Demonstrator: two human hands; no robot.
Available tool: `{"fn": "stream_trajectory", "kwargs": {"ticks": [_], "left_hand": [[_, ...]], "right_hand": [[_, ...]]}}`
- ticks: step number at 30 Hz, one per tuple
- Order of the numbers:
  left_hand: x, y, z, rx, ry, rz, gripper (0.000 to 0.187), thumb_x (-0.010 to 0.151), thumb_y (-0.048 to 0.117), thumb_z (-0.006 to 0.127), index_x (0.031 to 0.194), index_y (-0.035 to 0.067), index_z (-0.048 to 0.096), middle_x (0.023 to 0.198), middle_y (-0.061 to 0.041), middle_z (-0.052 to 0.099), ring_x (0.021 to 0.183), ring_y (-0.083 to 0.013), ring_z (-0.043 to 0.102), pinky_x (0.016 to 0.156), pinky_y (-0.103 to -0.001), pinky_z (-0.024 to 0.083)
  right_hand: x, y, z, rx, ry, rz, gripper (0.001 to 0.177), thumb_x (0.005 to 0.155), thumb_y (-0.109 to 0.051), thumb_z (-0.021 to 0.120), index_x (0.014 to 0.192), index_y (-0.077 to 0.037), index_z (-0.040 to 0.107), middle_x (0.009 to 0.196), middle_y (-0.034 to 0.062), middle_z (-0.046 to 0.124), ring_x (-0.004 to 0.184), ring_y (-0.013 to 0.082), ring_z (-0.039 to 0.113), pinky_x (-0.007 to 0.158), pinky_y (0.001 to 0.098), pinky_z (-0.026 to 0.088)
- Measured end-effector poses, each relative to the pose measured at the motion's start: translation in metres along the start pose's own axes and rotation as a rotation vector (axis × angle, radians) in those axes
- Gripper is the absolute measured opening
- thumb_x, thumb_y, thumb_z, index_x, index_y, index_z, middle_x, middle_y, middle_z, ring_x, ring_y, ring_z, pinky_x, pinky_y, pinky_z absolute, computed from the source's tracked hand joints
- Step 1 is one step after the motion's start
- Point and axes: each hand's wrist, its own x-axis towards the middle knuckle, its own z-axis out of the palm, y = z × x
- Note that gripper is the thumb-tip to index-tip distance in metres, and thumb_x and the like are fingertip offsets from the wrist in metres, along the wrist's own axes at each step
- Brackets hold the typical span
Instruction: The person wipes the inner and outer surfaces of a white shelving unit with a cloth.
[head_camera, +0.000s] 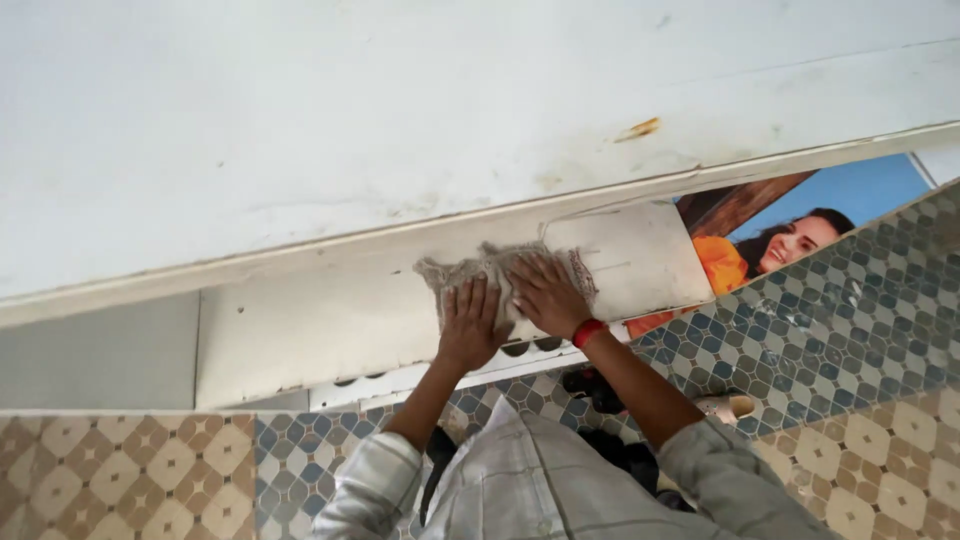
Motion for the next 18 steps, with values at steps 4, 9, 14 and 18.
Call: {"fn": "stream_trajectory", "kwargs": {"ticks": [4, 9, 14, 18], "left_hand": [[0.038, 0.037, 0.02, -0.051, 0.028, 0.181, 0.078, 0.098, 0.059, 0.047, 0.156, 0.008, 0.035, 0.163, -0.027, 0.02, 0.151, -0.0474, 0.016, 0.118, -0.065, 0.005], [0.077, 0.055, 0.033, -0.115, 0.068, 0.08, 0.069, 0.105, 0.053, 0.041, 0.157, 0.008, 0.038, 0.166, -0.021, 0.027, 0.157, -0.0404, 0.022, 0.126, -0.061, 0.009], [0.064, 0.028, 0.011, -0.086, 0.145, 0.029, 0.062, 0.105, 0.044, 0.046, 0.157, 0.01, 0.042, 0.167, -0.021, 0.03, 0.155, -0.041, 0.023, 0.126, -0.06, 0.01], [0.07, 0.058, 0.016, -0.089, 0.089, 0.185, 0.065, 0.098, 0.043, 0.056, 0.152, 0.009, 0.044, 0.162, -0.024, 0.031, 0.15, -0.0446, 0.023, 0.12, -0.063, 0.011]], "right_hand": [[-0.025, 0.066, -0.026, -0.167, -0.113, 0.135, 0.056, 0.105, -0.048, 0.045, 0.155, -0.023, 0.043, 0.166, 0.004, 0.029, 0.157, 0.0292, 0.019, 0.13, 0.0558, 0.01], [-0.001, 0.08, -0.015, -0.078, 0.041, 0.243, 0.055, 0.106, -0.041, 0.042, 0.157, -0.021, 0.043, 0.168, 0.007, 0.029, 0.156, 0.0357, 0.019, 0.125, 0.0564, 0.009], [-0.037, 0.059, -0.014, -0.068, 0.075, 0.113, 0.055, 0.106, -0.045, 0.04, 0.155, -0.02, 0.043, 0.167, 0.0099, 0.03, 0.155, 0.0369, 0.021, 0.125, 0.0563, 0.01], [-0.072, 0.09, -0.035, -0.119, 0.059, 0.155, 0.058, 0.105, -0.046, 0.041, 0.155, -0.018, 0.043, 0.164, 0.0122, 0.033, 0.153, 0.0371, 0.023, 0.125, 0.0569, 0.011]]}}
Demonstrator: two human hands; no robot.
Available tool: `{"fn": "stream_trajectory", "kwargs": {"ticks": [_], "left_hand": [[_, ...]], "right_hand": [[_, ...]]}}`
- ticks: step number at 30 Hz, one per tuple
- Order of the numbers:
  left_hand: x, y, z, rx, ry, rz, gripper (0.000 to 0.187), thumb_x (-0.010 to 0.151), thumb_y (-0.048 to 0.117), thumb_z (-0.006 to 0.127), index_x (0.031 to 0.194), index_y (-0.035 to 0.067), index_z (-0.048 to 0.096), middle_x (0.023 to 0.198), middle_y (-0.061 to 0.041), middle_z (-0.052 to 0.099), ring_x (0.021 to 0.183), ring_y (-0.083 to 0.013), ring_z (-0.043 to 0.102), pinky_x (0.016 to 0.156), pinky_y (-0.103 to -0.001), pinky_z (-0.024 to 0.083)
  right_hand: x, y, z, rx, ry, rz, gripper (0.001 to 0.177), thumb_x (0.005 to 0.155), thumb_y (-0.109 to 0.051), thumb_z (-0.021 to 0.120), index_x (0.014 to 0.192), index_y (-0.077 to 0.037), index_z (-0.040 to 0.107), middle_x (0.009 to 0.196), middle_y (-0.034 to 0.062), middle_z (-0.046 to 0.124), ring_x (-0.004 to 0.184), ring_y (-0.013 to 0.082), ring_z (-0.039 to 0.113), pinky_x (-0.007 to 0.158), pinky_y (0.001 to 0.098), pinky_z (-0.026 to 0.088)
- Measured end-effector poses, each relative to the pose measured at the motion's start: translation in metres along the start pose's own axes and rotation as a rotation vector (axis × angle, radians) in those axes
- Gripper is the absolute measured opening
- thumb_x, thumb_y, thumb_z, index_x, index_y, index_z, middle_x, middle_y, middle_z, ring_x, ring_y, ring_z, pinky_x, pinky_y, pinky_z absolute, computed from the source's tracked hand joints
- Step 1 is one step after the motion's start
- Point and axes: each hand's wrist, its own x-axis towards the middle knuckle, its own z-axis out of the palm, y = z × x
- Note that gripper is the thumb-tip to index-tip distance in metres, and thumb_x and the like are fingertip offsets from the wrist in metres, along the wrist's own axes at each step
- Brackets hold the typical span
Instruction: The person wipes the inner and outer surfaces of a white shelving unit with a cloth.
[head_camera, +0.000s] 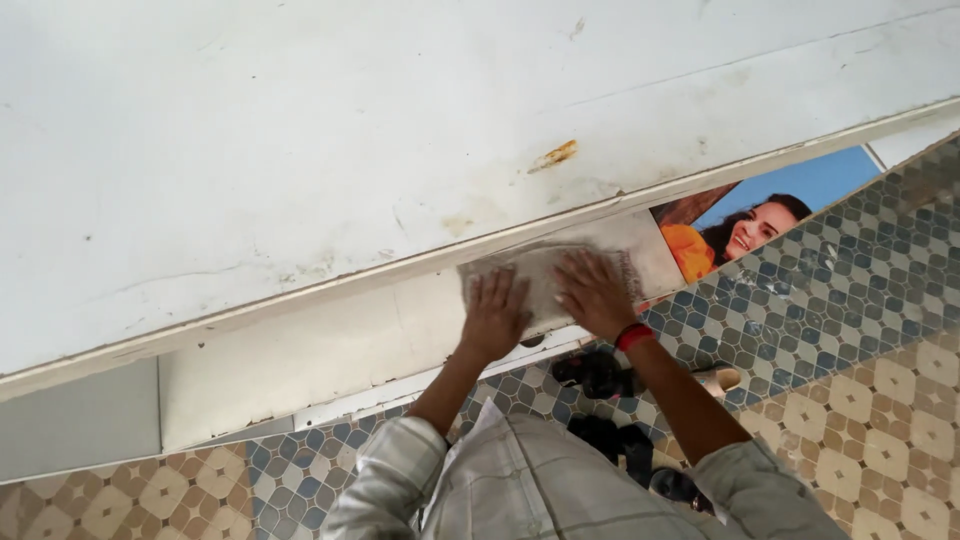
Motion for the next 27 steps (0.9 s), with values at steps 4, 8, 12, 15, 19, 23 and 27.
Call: {"fn": "stream_trajectory", "kwargs": {"ticks": [4, 8, 12, 15, 19, 23, 27], "left_hand": [[0.026, 0.025, 0.023, -0.048, 0.099, 0.076, 0.067, 0.098, 0.041, 0.06, 0.153, 0.005, 0.045, 0.165, -0.022, 0.035, 0.154, -0.0417, 0.029, 0.125, -0.061, 0.018], [0.036, 0.002, 0.017, -0.062, 0.098, 0.063, 0.069, 0.095, 0.041, 0.064, 0.151, 0.006, 0.047, 0.16, -0.021, 0.039, 0.149, -0.0415, 0.034, 0.121, -0.062, 0.021], [0.037, -0.002, 0.022, -0.061, 0.057, 0.103, 0.068, 0.096, 0.04, 0.065, 0.153, 0.008, 0.048, 0.155, -0.02, 0.045, 0.141, -0.0412, 0.043, 0.117, -0.061, 0.026], [0.051, -0.003, 0.026, -0.076, 0.129, 0.148, 0.07, 0.092, 0.041, 0.066, 0.151, 0.01, 0.049, 0.151, -0.022, 0.048, 0.137, -0.043, 0.046, 0.113, -0.059, 0.032], [0.084, -0.015, 0.012, -0.477, -0.011, -0.102, 0.062, 0.092, 0.043, 0.063, 0.145, 0.012, 0.053, 0.147, -0.02, 0.053, 0.133, -0.0414, 0.05, 0.111, -0.055, 0.038], [0.09, -0.056, -0.029, -0.784, 0.381, -0.302, 0.056, 0.094, 0.041, 0.061, 0.142, 0.013, 0.056, 0.144, -0.019, 0.055, 0.131, -0.0393, 0.052, 0.109, -0.053, 0.04], [0.056, -0.088, -0.042, -0.701, 0.421, -0.342, 0.05, 0.096, 0.04, 0.058, 0.138, 0.014, 0.058, 0.141, -0.017, 0.058, 0.128, -0.0373, 0.054, 0.108, -0.051, 0.041]], "right_hand": [[0.029, 0.02, 0.011, 0.051, 0.06, 0.112, 0.056, 0.106, -0.039, 0.043, 0.157, -0.015, 0.044, 0.163, 0.0151, 0.036, 0.153, 0.0397, 0.024, 0.124, 0.0577, 0.016], [0.038, 0.007, 0.017, -0.024, -0.003, 0.128, 0.051, 0.106, -0.037, 0.045, 0.151, -0.013, 0.048, 0.163, 0.0152, 0.038, 0.152, 0.0415, 0.023, 0.123, 0.0589, 0.016], [0.003, 0.009, 0.003, 0.079, 0.106, 0.05, 0.053, 0.102, -0.035, 0.048, 0.15, -0.013, 0.051, 0.158, 0.0144, 0.043, 0.149, 0.0396, 0.028, 0.122, 0.0587, 0.017], [0.019, 0.021, 0.006, -0.015, -0.008, 0.151, 0.049, 0.102, -0.036, 0.051, 0.146, -0.016, 0.054, 0.154, 0.0105, 0.047, 0.15, 0.0356, 0.031, 0.126, 0.0596, 0.015], [0.065, 0.04, 0.048, 0.181, -0.307, 0.507, 0.047, 0.107, -0.036, 0.048, 0.148, -0.019, 0.061, 0.15, 0.0062, 0.061, 0.144, 0.0261, 0.051, 0.126, 0.0429, 0.036], [0.107, 0.035, 0.088, 0.153, -0.116, 0.36, 0.055, 0.102, -0.041, 0.051, 0.151, -0.016, 0.051, 0.155, 0.0109, 0.049, 0.145, 0.0307, 0.042, 0.123, 0.0453, 0.03], [0.109, 0.005, 0.094, 0.182, -0.062, 0.214, 0.06, 0.1, -0.044, 0.052, 0.152, -0.016, 0.047, 0.158, 0.0121, 0.045, 0.145, 0.0315, 0.04, 0.122, 0.0444, 0.03]]}}
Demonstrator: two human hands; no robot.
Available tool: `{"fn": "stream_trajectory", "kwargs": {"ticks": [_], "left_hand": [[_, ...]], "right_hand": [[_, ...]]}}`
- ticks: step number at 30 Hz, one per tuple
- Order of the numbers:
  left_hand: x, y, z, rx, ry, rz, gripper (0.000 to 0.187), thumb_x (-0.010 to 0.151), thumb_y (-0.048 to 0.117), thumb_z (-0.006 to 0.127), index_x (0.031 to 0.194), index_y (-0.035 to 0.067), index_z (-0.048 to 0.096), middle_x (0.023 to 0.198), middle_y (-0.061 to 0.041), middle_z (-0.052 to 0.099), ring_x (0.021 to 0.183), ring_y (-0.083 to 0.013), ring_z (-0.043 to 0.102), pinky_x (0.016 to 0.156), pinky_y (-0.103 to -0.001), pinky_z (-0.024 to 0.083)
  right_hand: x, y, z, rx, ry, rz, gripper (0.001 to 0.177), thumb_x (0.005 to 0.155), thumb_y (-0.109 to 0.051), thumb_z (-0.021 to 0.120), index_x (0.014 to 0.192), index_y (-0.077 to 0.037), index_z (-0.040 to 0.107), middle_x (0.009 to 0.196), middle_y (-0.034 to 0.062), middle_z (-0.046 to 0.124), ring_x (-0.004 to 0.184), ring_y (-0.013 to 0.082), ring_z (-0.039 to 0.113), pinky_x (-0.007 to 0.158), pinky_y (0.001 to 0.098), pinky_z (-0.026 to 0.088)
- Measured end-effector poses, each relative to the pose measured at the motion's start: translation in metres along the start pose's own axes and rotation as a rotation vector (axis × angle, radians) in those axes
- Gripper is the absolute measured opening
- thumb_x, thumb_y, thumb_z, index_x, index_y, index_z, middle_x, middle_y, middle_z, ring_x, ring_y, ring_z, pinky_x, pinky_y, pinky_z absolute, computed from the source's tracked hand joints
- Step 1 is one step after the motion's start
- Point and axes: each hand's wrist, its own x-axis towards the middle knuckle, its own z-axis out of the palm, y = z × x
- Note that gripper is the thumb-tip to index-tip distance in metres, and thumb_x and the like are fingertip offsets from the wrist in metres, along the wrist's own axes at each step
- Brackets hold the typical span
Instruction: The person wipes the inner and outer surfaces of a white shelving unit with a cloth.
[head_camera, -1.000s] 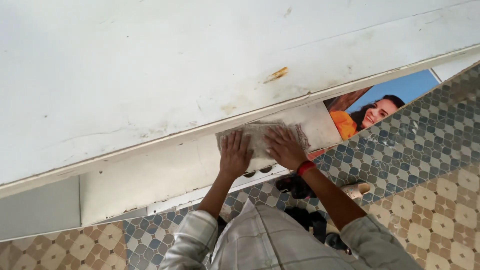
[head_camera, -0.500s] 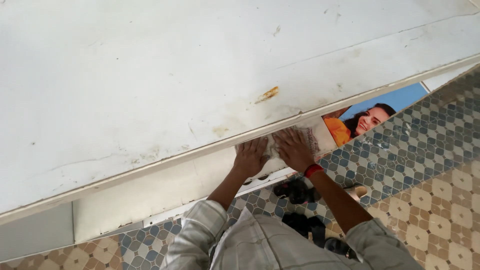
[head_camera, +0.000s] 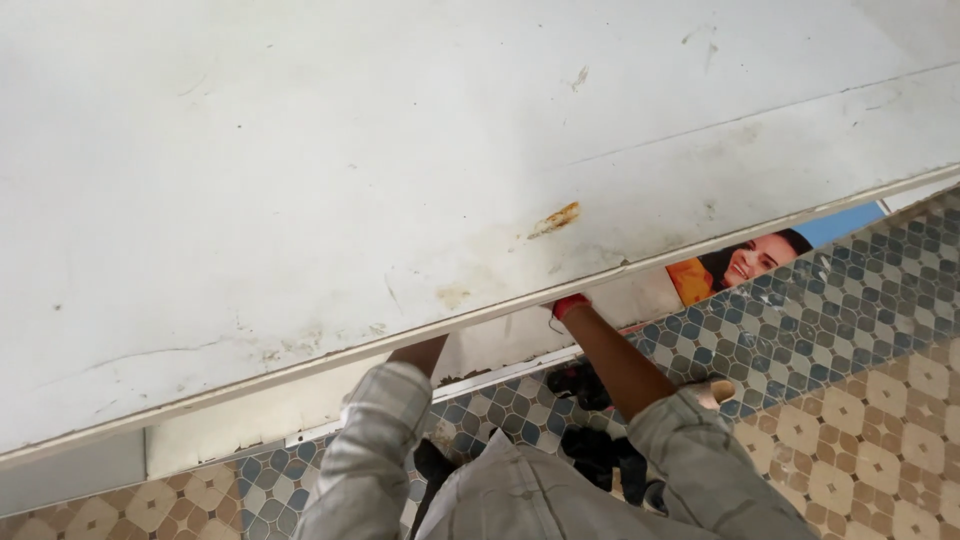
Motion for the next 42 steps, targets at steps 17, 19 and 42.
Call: {"fn": "stream_trajectory", "kwargs": {"ticks": [17, 19, 42], "left_hand": [[-0.07, -0.02, -0.084, 0.775, -0.284, -0.094, 0.055, 0.098, 0.05, 0.055, 0.142, 0.018, 0.056, 0.146, -0.011, 0.055, 0.137, -0.0355, 0.048, 0.112, -0.058, 0.035], [-0.088, -0.015, -0.09, 0.855, -0.148, 0.107, 0.066, 0.097, 0.05, 0.057, 0.149, 0.012, 0.048, 0.153, -0.017, 0.046, 0.143, -0.041, 0.039, 0.114, -0.065, 0.025], [-0.059, -0.111, -0.178, 0.913, -0.222, 0.107, 0.077, 0.097, 0.062, 0.051, 0.159, 0.017, 0.036, 0.167, -0.014, 0.027, 0.153, -0.0379, 0.024, 0.122, -0.062, 0.013]], "right_hand": [[0.009, -0.172, -0.063, 0.042, -0.389, -0.05, 0.046, 0.103, -0.047, 0.048, 0.136, -0.019, 0.065, 0.139, 0.0085, 0.066, 0.132, 0.0282, 0.057, 0.112, 0.0458, 0.044], [-0.009, -0.171, -0.07, 0.007, -0.244, -0.246, 0.044, 0.103, -0.042, 0.048, 0.138, -0.02, 0.063, 0.139, 0.0087, 0.063, 0.13, 0.0296, 0.055, 0.111, 0.0495, 0.042], [0.041, -0.257, 0.021, -0.038, -0.014, -0.203, 0.06, 0.103, -0.043, 0.041, 0.159, -0.02, 0.037, 0.164, 0.0138, 0.03, 0.153, 0.0401, 0.017, 0.122, 0.0624, 0.006]]}}
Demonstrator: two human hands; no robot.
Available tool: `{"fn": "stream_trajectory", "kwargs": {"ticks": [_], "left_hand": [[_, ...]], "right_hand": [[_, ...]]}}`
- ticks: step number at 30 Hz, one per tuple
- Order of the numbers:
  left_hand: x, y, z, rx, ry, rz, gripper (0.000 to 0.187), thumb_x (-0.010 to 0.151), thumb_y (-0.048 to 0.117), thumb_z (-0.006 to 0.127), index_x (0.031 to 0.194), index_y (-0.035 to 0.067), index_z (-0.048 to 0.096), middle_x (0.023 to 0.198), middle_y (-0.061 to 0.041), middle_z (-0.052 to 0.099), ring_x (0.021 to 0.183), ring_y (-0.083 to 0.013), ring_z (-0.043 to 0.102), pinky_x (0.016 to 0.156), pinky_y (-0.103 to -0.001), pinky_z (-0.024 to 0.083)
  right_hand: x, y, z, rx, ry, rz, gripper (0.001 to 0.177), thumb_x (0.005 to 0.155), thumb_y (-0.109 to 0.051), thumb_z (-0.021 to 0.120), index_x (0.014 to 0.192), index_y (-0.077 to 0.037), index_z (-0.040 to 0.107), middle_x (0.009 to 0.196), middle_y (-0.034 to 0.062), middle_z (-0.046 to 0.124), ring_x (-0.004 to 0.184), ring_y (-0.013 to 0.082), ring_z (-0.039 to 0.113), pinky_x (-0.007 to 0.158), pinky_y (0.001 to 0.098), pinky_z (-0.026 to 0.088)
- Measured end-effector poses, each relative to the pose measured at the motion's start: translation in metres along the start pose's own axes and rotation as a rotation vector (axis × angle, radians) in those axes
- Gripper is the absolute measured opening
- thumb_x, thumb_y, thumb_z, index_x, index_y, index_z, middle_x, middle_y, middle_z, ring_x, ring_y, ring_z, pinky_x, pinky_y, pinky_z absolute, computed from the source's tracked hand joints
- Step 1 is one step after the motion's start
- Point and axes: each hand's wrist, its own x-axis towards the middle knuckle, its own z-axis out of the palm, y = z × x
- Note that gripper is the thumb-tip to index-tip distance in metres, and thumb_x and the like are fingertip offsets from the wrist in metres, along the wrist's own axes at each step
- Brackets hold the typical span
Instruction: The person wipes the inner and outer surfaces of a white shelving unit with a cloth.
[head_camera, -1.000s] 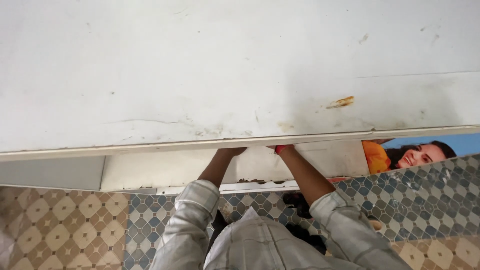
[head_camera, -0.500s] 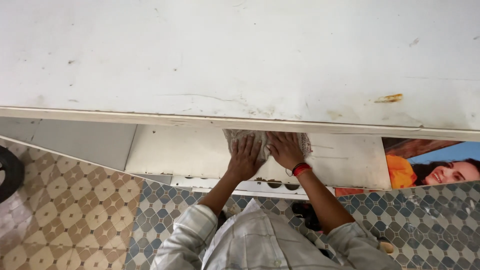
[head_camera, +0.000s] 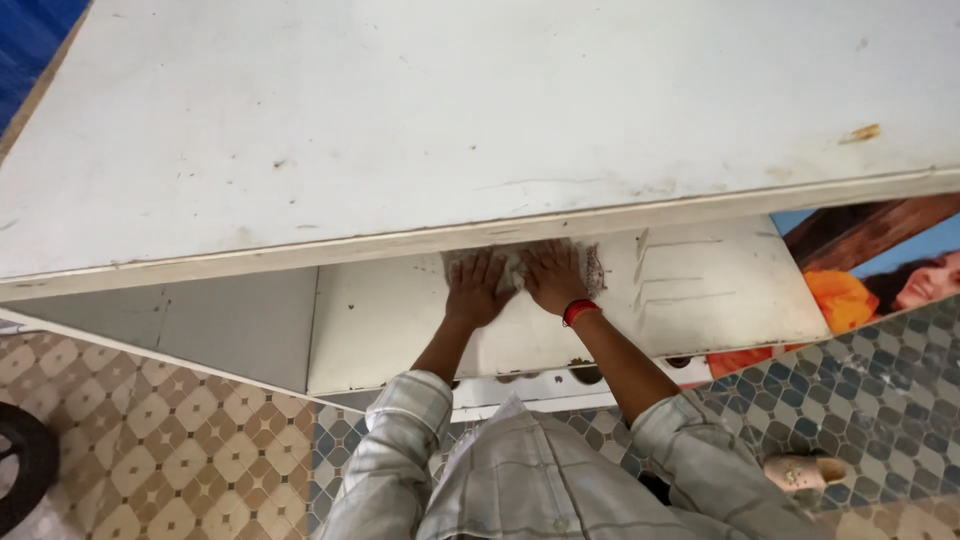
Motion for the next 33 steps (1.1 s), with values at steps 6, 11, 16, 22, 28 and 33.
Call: {"fn": "stream_trajectory", "kwargs": {"ticks": [6, 11, 16, 22, 28, 33], "left_hand": [[-0.039, -0.076, -0.014, 0.026, -0.006, 0.02, 0.076, 0.1, 0.062, 0.047, 0.162, 0.02, 0.031, 0.171, -0.013, 0.023, 0.155, -0.0374, 0.021, 0.124, -0.061, 0.012], [-0.076, -0.092, -0.027, 0.016, -0.068, 0.03, 0.078, 0.099, 0.062, 0.046, 0.162, 0.019, 0.029, 0.169, -0.016, 0.02, 0.154, -0.0411, 0.015, 0.121, -0.063, 0.01], [-0.107, -0.079, -0.025, 0.031, -0.004, 0.079, 0.076, 0.099, 0.061, 0.048, 0.161, 0.019, 0.033, 0.167, -0.019, 0.024, 0.154, -0.0431, 0.019, 0.122, -0.065, 0.011], [-0.105, -0.081, -0.027, 0.012, 0.016, 0.159, 0.074, 0.099, 0.06, 0.048, 0.159, 0.019, 0.039, 0.167, -0.017, 0.028, 0.155, -0.0393, 0.024, 0.123, -0.062, 0.014], [-0.083, -0.131, -0.055, 0.005, -0.144, 0.067, 0.079, 0.096, 0.065, 0.045, 0.16, 0.021, 0.029, 0.167, -0.015, 0.017, 0.153, -0.0382, 0.013, 0.121, -0.058, 0.007], [-0.11, -0.126, -0.046, 0.057, -0.146, 0.129, 0.074, 0.099, 0.063, 0.043, 0.161, 0.023, 0.033, 0.17, -0.014, 0.018, 0.155, -0.0388, 0.013, 0.121, -0.061, 0.005]], "right_hand": [[-0.003, -0.082, 0.017, 0.028, -0.003, 0.001, 0.059, 0.104, -0.043, 0.042, 0.159, -0.021, 0.038, 0.169, 0.0103, 0.024, 0.156, 0.0392, 0.014, 0.123, 0.0618, 0.007], [-0.023, -0.125, 0.012, 0.05, 0.016, -0.002, 0.058, 0.104, -0.043, 0.042, 0.158, -0.022, 0.039, 0.169, 0.0106, 0.022, 0.155, 0.0386, 0.014, 0.123, 0.0603, 0.006], [-0.051, -0.129, 0.018, 0.015, 0.007, -0.034, 0.057, 0.106, -0.043, 0.04, 0.159, -0.022, 0.038, 0.169, 0.0092, 0.023, 0.156, 0.0372, 0.016, 0.125, 0.0584, 0.008], [-0.057, -0.121, 0.016, -0.005, 0.012, 0.033, 0.06, 0.104, -0.045, 0.038, 0.159, -0.023, 0.035, 0.17, 0.0081, 0.02, 0.155, 0.0376, 0.015, 0.123, 0.0585, 0.009], [-0.026, -0.164, 0.028, -0.049, -0.023, -0.074, 0.061, 0.107, -0.049, 0.037, 0.161, -0.022, 0.032, 0.169, 0.0123, 0.016, 0.155, 0.0411, 0.011, 0.123, 0.0588, 0.008], [-0.041, -0.141, 0.021, -0.099, -0.022, -0.127, 0.061, 0.104, -0.048, 0.039, 0.16, -0.024, 0.033, 0.17, 0.0103, 0.019, 0.156, 0.0375, 0.013, 0.124, 0.0594, 0.009]]}}
